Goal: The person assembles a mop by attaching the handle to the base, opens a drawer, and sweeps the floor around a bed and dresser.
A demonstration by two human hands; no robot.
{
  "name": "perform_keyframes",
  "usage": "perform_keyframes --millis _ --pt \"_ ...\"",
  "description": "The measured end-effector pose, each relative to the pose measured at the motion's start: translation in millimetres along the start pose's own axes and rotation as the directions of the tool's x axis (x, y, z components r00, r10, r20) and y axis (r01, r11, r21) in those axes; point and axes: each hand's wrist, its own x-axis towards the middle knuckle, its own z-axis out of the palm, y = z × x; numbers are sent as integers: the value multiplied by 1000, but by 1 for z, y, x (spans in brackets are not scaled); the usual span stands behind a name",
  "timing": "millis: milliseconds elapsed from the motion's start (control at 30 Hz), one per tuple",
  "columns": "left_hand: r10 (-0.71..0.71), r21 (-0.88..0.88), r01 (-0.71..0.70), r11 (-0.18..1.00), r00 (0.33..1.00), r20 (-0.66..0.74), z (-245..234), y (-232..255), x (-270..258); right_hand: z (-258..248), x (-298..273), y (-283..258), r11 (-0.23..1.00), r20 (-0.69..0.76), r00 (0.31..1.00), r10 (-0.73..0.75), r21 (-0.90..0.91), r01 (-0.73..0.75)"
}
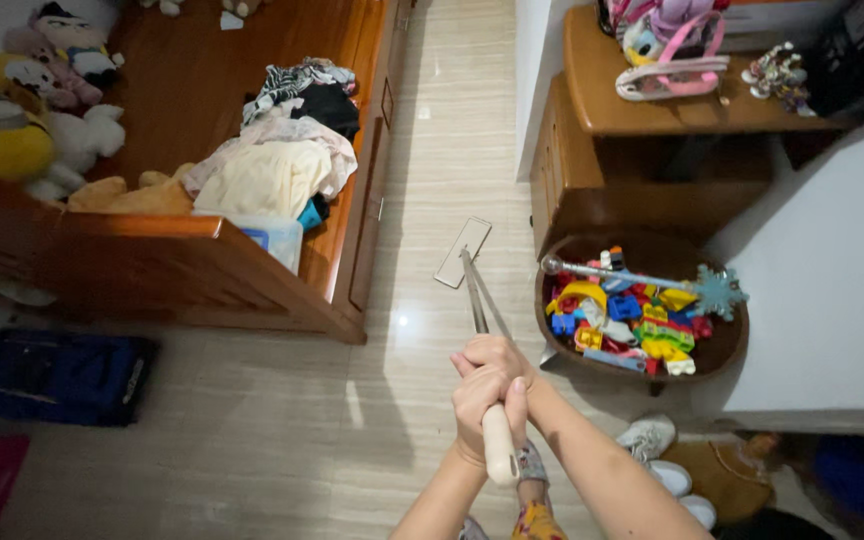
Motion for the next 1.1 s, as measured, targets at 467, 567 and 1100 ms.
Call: perform_keyframes --millis 467,567,1100 --pt "-14 -43 14 999 1000 4 83 -101 81 -55 56 150 998 128 990 -56 -18 59" --pt "-34 -20 35 999 999 42 93 -119 96 -63 63 177 1000 134 991 -10 -24 13" --pt "-18 7 17 1000 970 243 89 -148 109 -65 79 136 977 -186 961 205 -21 -213"
